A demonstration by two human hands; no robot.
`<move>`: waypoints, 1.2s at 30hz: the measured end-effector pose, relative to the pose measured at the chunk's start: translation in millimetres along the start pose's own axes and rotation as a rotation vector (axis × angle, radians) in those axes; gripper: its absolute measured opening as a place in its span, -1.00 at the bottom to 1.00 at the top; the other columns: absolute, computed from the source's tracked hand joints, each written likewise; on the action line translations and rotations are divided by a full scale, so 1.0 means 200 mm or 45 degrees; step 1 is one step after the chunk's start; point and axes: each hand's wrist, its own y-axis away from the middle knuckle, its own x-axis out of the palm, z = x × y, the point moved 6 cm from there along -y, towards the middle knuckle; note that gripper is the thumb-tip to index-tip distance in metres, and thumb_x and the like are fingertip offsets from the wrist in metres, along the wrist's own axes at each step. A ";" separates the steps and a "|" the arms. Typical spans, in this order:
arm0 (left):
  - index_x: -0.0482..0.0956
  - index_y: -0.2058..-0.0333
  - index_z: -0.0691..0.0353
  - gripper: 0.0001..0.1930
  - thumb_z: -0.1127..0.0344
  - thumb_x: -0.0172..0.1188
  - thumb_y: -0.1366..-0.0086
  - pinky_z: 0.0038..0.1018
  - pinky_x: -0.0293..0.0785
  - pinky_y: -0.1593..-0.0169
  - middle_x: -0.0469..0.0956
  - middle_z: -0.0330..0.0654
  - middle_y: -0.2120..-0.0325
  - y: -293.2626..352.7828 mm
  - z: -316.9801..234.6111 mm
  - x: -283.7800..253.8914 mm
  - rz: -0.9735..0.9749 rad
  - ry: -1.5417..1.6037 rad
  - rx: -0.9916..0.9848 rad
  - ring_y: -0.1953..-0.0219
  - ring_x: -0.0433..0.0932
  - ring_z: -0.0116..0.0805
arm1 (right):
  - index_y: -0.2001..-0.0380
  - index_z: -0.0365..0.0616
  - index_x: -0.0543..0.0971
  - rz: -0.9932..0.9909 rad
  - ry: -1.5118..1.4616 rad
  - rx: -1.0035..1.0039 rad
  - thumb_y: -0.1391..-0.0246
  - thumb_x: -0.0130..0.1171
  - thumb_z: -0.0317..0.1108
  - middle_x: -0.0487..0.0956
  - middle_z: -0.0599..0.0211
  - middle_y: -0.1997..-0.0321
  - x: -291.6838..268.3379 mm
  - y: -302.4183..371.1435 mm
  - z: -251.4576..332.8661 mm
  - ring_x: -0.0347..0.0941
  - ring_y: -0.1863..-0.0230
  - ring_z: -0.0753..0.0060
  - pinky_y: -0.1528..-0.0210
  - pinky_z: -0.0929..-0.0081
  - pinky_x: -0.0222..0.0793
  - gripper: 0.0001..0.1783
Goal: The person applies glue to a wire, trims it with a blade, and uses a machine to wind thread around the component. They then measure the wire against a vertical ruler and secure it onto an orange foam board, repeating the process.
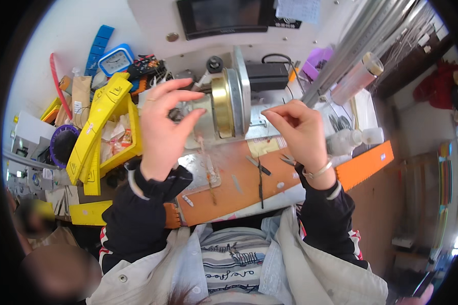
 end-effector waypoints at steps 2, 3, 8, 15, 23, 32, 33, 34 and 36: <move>0.70 0.25 0.21 -0.70 0.51 0.43 0.04 -0.29 0.33 -0.19 0.61 -0.11 0.05 0.03 -0.08 -0.04 0.030 0.057 -0.046 -0.04 0.53 -0.12 | 0.36 -0.19 0.72 0.014 -0.247 0.185 -0.06 0.37 -0.41 0.50 0.46 0.48 -0.04 0.11 0.02 0.33 0.51 0.66 0.46 0.61 0.22 -0.90; 0.70 0.25 0.20 -0.70 0.50 0.45 0.05 -0.25 0.32 -0.20 0.61 -0.12 0.07 0.04 -0.16 -0.04 0.072 0.080 0.081 -0.02 0.55 -0.12 | 0.36 -0.21 0.72 0.095 -0.354 0.153 -0.07 0.38 -0.41 0.49 0.49 0.48 -0.04 0.16 0.06 0.29 0.50 0.71 0.46 0.64 0.18 -0.90; 0.70 0.27 0.14 -0.69 0.46 0.49 0.07 -0.11 0.28 -0.23 0.63 -0.17 0.11 0.03 -0.51 0.02 0.314 0.017 0.525 0.00 0.57 -0.15 | 0.38 -0.21 0.72 0.261 -0.494 0.070 -0.05 0.40 -0.43 0.45 0.53 0.50 -0.10 0.28 0.22 0.22 0.51 0.73 0.48 0.66 0.09 -0.91; 0.68 0.38 0.11 -0.83 0.45 0.44 -0.01 -0.06 0.20 -0.28 0.67 -0.24 0.29 0.09 -0.55 0.07 0.483 0.177 0.583 0.10 0.62 -0.17 | 0.40 -0.17 0.72 0.314 -0.462 -0.013 -0.02 0.42 -0.43 0.44 0.54 0.50 -0.16 0.34 0.26 0.19 0.51 0.73 0.50 0.67 0.02 -0.92; 0.61 0.43 0.18 -0.89 0.56 0.29 -0.09 -0.04 0.20 -0.29 0.66 -0.23 0.36 0.09 -0.54 0.03 0.404 0.196 0.474 0.16 0.63 -0.20 | 0.09 -0.17 0.64 -0.002 -0.095 -0.003 0.04 0.41 -0.52 0.50 0.40 0.32 -0.19 0.29 0.16 0.28 0.57 0.68 0.48 0.66 0.20 -0.62; 0.57 0.36 0.22 -0.90 0.57 0.25 -0.16 -0.03 0.21 -0.29 0.64 -0.19 0.36 0.11 -0.35 -0.21 0.013 -0.032 0.368 0.23 0.61 -0.26 | -0.06 -0.10 0.54 -0.305 0.486 -0.176 -0.08 0.29 -0.40 0.58 0.20 -0.07 -0.33 0.07 -0.07 0.58 0.46 0.41 0.35 0.43 0.48 -0.57; 0.60 0.39 0.20 -0.88 0.56 0.29 -0.11 -0.08 0.24 -0.27 0.66 -0.21 0.38 0.10 -0.33 -0.24 -0.049 -0.037 0.314 0.24 0.62 -0.29 | -0.07 -0.09 0.54 -0.296 0.582 -0.172 -0.09 0.28 -0.39 0.58 0.18 -0.09 -0.33 0.04 -0.08 0.59 0.45 0.37 0.33 0.41 0.50 -0.57; 0.59 0.39 0.18 -0.89 0.55 0.28 -0.12 -0.06 0.24 -0.27 0.65 -0.21 0.37 0.09 -0.33 -0.24 -0.040 -0.080 0.337 0.25 0.61 -0.27 | -0.09 -0.09 0.51 -0.293 0.640 -0.139 -0.10 0.26 -0.37 0.57 0.18 -0.11 -0.34 0.04 -0.10 0.61 0.43 0.31 0.34 0.39 0.51 -0.55; 0.59 0.39 0.18 -0.89 0.55 0.28 -0.12 -0.06 0.25 -0.27 0.64 -0.21 0.38 0.09 -0.34 -0.24 -0.038 -0.101 0.382 0.25 0.61 -0.26 | -0.07 -0.10 0.53 -0.322 0.633 -0.182 -0.09 0.27 -0.38 0.58 0.18 -0.08 -0.37 0.07 -0.06 0.60 0.45 0.33 0.35 0.41 0.50 -0.56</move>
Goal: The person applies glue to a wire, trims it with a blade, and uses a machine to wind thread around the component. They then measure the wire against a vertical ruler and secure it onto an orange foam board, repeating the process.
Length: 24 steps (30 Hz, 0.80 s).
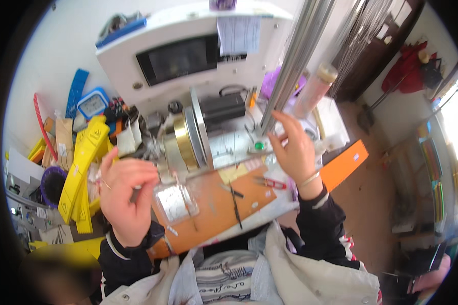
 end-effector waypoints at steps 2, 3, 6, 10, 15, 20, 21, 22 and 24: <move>0.60 0.41 0.15 -0.88 0.54 0.28 -0.11 -0.06 0.25 -0.27 0.63 -0.23 0.40 -0.01 0.00 0.01 0.047 -0.018 0.017 0.26 0.61 -0.24 | -0.06 -0.11 0.55 -0.065 -0.007 -0.060 -0.08 0.28 -0.39 0.59 0.19 -0.06 -0.10 0.00 0.08 0.59 0.46 0.35 0.36 0.43 0.50 -0.57; 0.60 0.42 0.14 -0.88 0.54 0.30 -0.09 -0.07 0.26 -0.26 0.62 -0.24 0.41 0.00 0.00 -0.02 0.024 -0.049 0.025 0.27 0.61 -0.24 | -0.03 -0.13 0.58 0.022 -0.146 -0.095 -0.05 0.29 -0.43 0.61 0.21 0.00 -0.14 -0.02 0.18 0.56 0.49 0.41 0.39 0.48 0.48 -0.59; 0.57 0.47 0.17 -0.90 0.54 0.27 -0.08 -0.06 0.25 -0.26 0.62 -0.22 0.46 0.00 0.00 -0.04 -0.031 0.002 0.035 0.32 0.60 -0.22 | 0.02 -0.14 0.62 -0.001 -0.298 -0.267 -0.01 0.31 -0.52 0.64 0.26 0.13 -0.41 -0.19 0.43 0.47 0.55 0.55 0.44 0.58 0.42 -0.60; 0.58 0.47 0.15 -0.88 0.55 0.28 -0.06 -0.07 0.26 -0.25 0.62 -0.25 0.48 -0.01 0.02 -0.03 -0.046 0.107 0.055 0.35 0.59 -0.24 | 0.07 -0.17 0.64 -0.307 -0.400 -0.490 -0.02 0.27 -0.60 0.68 0.46 0.28 -0.77 -0.46 0.70 0.32 0.64 0.82 0.56 0.74 0.22 -0.65; 0.60 0.46 0.12 -0.88 0.52 0.33 -0.07 -0.14 0.29 -0.18 0.63 -0.30 0.50 -0.02 0.01 -0.03 -0.058 0.173 0.064 0.39 0.60 -0.30 | 0.04 -0.35 0.55 -0.681 -0.454 -0.560 -0.19 0.21 -0.38 0.62 0.26 0.03 -1.14 -0.94 0.87 0.50 0.54 0.65 0.50 0.67 0.42 -0.67; 0.60 0.47 0.11 -0.89 0.51 0.33 -0.07 -0.14 0.29 -0.17 0.64 -0.32 0.49 -0.01 0.02 -0.05 -0.053 0.177 0.055 0.39 0.61 -0.30 | 0.04 -0.31 0.59 -0.642 -0.640 -0.216 -0.18 0.23 -0.34 0.67 0.28 0.23 -1.15 -1.27 0.80 0.52 0.51 0.62 0.52 0.66 0.41 -0.66; 0.60 0.47 0.11 -0.89 0.50 0.33 -0.07 -0.14 0.30 -0.16 0.64 -0.32 0.49 -0.01 0.03 -0.05 -0.041 0.177 0.054 0.39 0.61 -0.29 | 0.09 -0.31 0.62 -0.604 -0.708 -0.221 -0.17 0.24 -0.32 0.67 0.31 0.29 -1.13 -1.30 0.80 0.52 0.51 0.63 0.52 0.66 0.40 -0.68; 0.60 0.46 0.11 -0.89 0.50 0.33 -0.07 -0.14 0.31 -0.16 0.64 -0.32 0.49 -0.01 0.04 -0.05 -0.028 0.178 0.055 0.38 0.61 -0.29 | 0.14 -0.30 0.65 -0.567 -0.776 -0.226 -0.17 0.25 -0.30 0.67 0.33 0.35 -1.12 -1.33 0.79 0.52 0.51 0.64 0.51 0.67 0.39 -0.71; 0.60 0.47 0.12 -0.89 0.50 0.33 -0.07 -0.14 0.32 -0.15 0.64 -0.32 0.49 -0.01 0.04 -0.05 -0.032 0.179 0.059 0.38 0.60 -0.29 | 0.20 -0.29 0.67 -0.649 -0.761 -0.228 -0.16 0.25 -0.29 0.68 0.34 0.39 -1.14 -1.36 0.78 0.52 0.51 0.64 0.50 0.67 0.40 -0.73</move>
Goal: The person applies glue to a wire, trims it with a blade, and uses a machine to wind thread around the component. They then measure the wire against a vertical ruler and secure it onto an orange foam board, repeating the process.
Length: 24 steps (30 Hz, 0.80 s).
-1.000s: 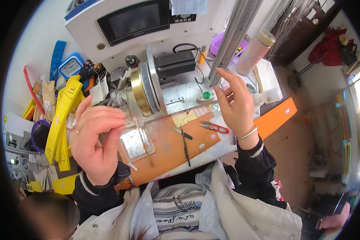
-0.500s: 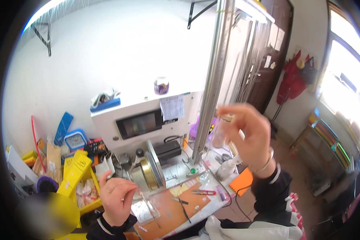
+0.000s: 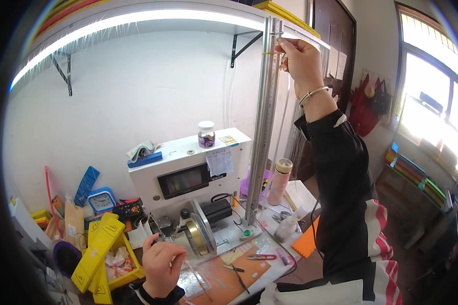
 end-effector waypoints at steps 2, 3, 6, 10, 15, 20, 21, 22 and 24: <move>0.60 0.47 0.12 -0.89 0.50 0.33 -0.07 -0.13 0.33 -0.14 0.64 -0.32 0.49 0.00 0.00 0.00 -0.002 0.004 0.005 0.39 0.60 -0.28 | 0.27 -0.29 0.69 -0.076 0.019 -0.029 -0.15 0.25 -0.28 0.68 0.34 0.42 -0.02 -0.02 0.00 0.53 0.50 0.64 0.48 0.68 0.40 -0.74; 0.60 0.46 0.12 -0.89 0.50 0.34 -0.07 -0.13 0.33 -0.14 0.64 -0.32 0.49 0.00 0.00 0.01 0.006 0.006 0.008 0.39 0.60 -0.28 | 0.31 -0.28 0.70 -0.138 0.050 -0.080 -0.13 0.26 -0.28 0.69 0.33 0.45 -0.04 -0.02 0.00 0.54 0.49 0.62 0.45 0.65 0.42 -0.75; 0.61 0.45 0.12 -0.88 0.49 0.34 -0.06 -0.15 0.35 -0.12 0.64 -0.31 0.48 0.00 -0.02 0.02 0.032 0.000 0.032 0.39 0.60 -0.28 | 0.37 -0.29 0.70 -0.252 0.181 -0.263 -0.08 0.27 -0.29 0.71 0.31 0.48 -0.05 -0.07 -0.02 0.58 0.47 0.57 0.38 0.58 0.46 -0.76; 0.61 0.42 0.12 -0.88 0.50 0.35 -0.07 -0.28 0.40 0.02 0.65 -0.31 0.46 0.00 -0.08 0.05 0.048 0.036 0.082 0.40 0.59 -0.28 | 0.44 -0.31 0.68 -0.426 0.336 -0.409 -0.03 0.28 -0.29 0.70 0.30 0.53 -0.01 -0.08 -0.02 0.61 0.44 0.52 0.27 0.55 0.49 -0.76; 0.63 0.43 0.19 -0.87 0.53 0.37 -0.03 -0.36 0.42 0.21 0.68 -0.23 0.44 -0.03 -0.16 0.09 0.048 0.107 0.114 0.44 0.58 -0.26 | 0.40 -0.28 0.67 -0.407 -0.324 -0.312 -0.11 0.27 -0.38 0.71 0.37 0.40 -0.10 0.11 -0.03 0.54 0.49 0.62 0.38 0.62 0.39 -0.84; 0.68 0.41 0.22 -0.84 0.57 0.38 0.02 -0.41 0.40 0.30 0.68 -0.17 0.46 -0.04 -0.15 0.14 0.085 0.260 0.012 0.48 0.56 -0.23 | 0.37 -0.18 0.65 0.303 0.290 -0.490 0.01 0.35 -0.57 0.67 0.38 0.43 0.02 1.16 -0.02 0.46 0.60 0.65 0.56 0.64 0.29 -0.89; 0.69 0.41 0.23 -0.84 0.57 0.38 0.02 -0.42 0.40 0.31 0.68 -0.17 0.47 -0.04 -0.16 0.14 0.088 0.312 0.034 0.49 0.55 -0.23 | 0.37 -0.15 0.65 0.456 0.510 -0.684 0.09 0.39 -0.60 0.66 0.36 0.45 0.00 1.34 0.00 0.47 0.62 0.59 0.57 0.63 0.30 -0.81; 0.69 0.40 0.24 -0.82 0.59 0.36 0.03 -0.43 0.39 0.33 0.67 -0.17 0.48 -0.03 -0.16 0.18 0.131 0.373 -0.026 0.50 0.54 -0.25 | 0.36 -0.15 0.65 0.519 0.489 -0.706 0.16 0.42 -0.61 0.64 0.35 0.46 -0.01 1.46 -0.04 0.48 0.63 0.51 0.57 0.61 0.32 -0.76; 0.70 0.37 0.31 -0.79 0.69 0.28 0.00 -0.48 0.39 0.37 0.67 -0.16 0.51 -0.03 -0.16 0.21 0.245 0.483 -0.114 0.49 0.55 -0.33 | 0.35 -0.15 0.65 0.599 0.461 -0.682 0.23 0.44 -0.62 0.63 0.35 0.47 -0.03 1.65 -0.09 0.48 0.64 0.42 0.57 0.59 0.34 -0.71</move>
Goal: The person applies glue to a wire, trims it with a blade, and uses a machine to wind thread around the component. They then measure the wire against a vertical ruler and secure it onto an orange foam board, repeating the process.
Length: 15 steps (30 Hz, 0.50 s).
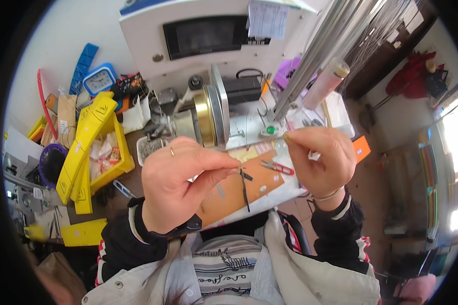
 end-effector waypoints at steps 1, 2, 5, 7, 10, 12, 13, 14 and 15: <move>0.70 0.37 0.31 -0.79 0.69 0.28 0.00 -0.48 0.39 0.37 0.67 -0.16 0.51 0.00 -0.01 0.01 0.016 0.008 -0.031 0.49 0.55 -0.33 | 0.34 -0.15 0.65 -0.026 -0.020 0.019 0.26 0.44 -0.61 0.64 0.37 0.46 0.01 0.05 0.02 0.48 0.63 0.42 0.57 0.58 0.34 -0.69; 0.69 0.36 0.34 -0.79 0.71 0.25 -0.02 -0.50 0.39 0.38 0.67 -0.15 0.50 0.00 0.00 0.04 0.025 0.114 -0.116 0.48 0.55 -0.35 | 0.32 -0.14 0.66 -0.055 -0.039 0.038 0.28 0.44 -0.60 0.64 0.39 0.44 0.00 0.09 0.03 0.48 0.62 0.42 0.57 0.57 0.34 -0.66; 0.67 0.31 0.43 -0.81 0.74 0.19 -0.11 -0.56 0.45 0.38 0.67 -0.08 0.46 0.02 -0.01 0.10 0.087 0.254 -0.232 0.45 0.57 -0.39 | 0.28 -0.14 0.66 0.041 -0.059 -0.015 0.27 0.38 -0.55 0.65 0.41 0.40 -0.03 0.15 0.05 0.48 0.60 0.49 0.58 0.58 0.32 -0.65; 0.65 0.30 0.45 -0.83 0.74 0.18 -0.15 -0.53 0.54 0.36 0.66 -0.01 0.43 0.04 0.03 0.13 0.055 0.484 -0.395 0.43 0.58 -0.37 | 0.25 -0.12 0.66 0.093 -0.053 -0.067 0.24 0.31 -0.49 0.65 0.44 0.36 -0.05 0.18 0.07 0.46 0.59 0.56 0.60 0.61 0.26 -0.65; 0.68 0.30 0.39 -0.85 0.68 0.25 -0.15 -0.55 0.54 0.37 0.66 -0.05 0.45 0.05 0.01 0.18 0.055 0.522 -0.434 0.44 0.62 -0.39 | 0.24 -0.13 0.60 0.218 0.003 0.012 0.27 0.46 -0.60 0.67 0.36 0.37 -0.09 0.18 0.09 0.49 0.56 0.44 0.51 0.54 0.29 -0.58; 0.72 0.31 0.33 -0.84 0.63 0.34 -0.11 -0.59 0.47 0.37 0.66 -0.13 0.49 0.04 0.00 0.21 0.012 0.533 -0.464 0.45 0.65 -0.43 | 0.21 -0.12 0.60 0.209 -0.031 -0.014 0.25 0.47 -0.56 0.68 0.36 0.32 -0.11 0.21 0.10 0.48 0.55 0.46 0.49 0.53 0.29 -0.57; 0.73 0.32 0.32 -0.85 0.62 0.35 -0.10 -0.58 0.47 0.38 0.66 -0.14 0.49 0.03 -0.01 0.22 0.036 0.504 -0.441 0.46 0.64 -0.43 | 0.21 -0.12 0.60 0.206 -0.033 -0.004 0.25 0.47 -0.56 0.68 0.36 0.32 -0.10 0.22 0.08 0.48 0.55 0.46 0.49 0.53 0.29 -0.57; 0.73 0.33 0.31 -0.85 0.61 0.37 -0.10 -0.58 0.46 0.38 0.66 -0.14 0.49 0.03 -0.02 0.24 0.060 0.475 -0.419 0.47 0.63 -0.42 | 0.21 -0.09 0.63 0.112 0.017 -0.078 0.26 0.37 -0.48 0.67 0.43 0.33 -0.10 0.24 0.08 0.43 0.58 0.55 0.56 0.59 0.22 -0.61; 0.73 0.33 0.31 -0.85 0.61 0.37 -0.10 -0.58 0.46 0.38 0.66 -0.14 0.49 0.02 -0.02 0.25 0.065 0.469 -0.425 0.47 0.63 -0.42 | 0.22 -0.06 0.66 0.017 0.064 -0.154 0.26 0.27 -0.40 0.65 0.50 0.34 -0.10 0.24 0.08 0.39 0.61 0.64 0.63 0.65 0.16 -0.61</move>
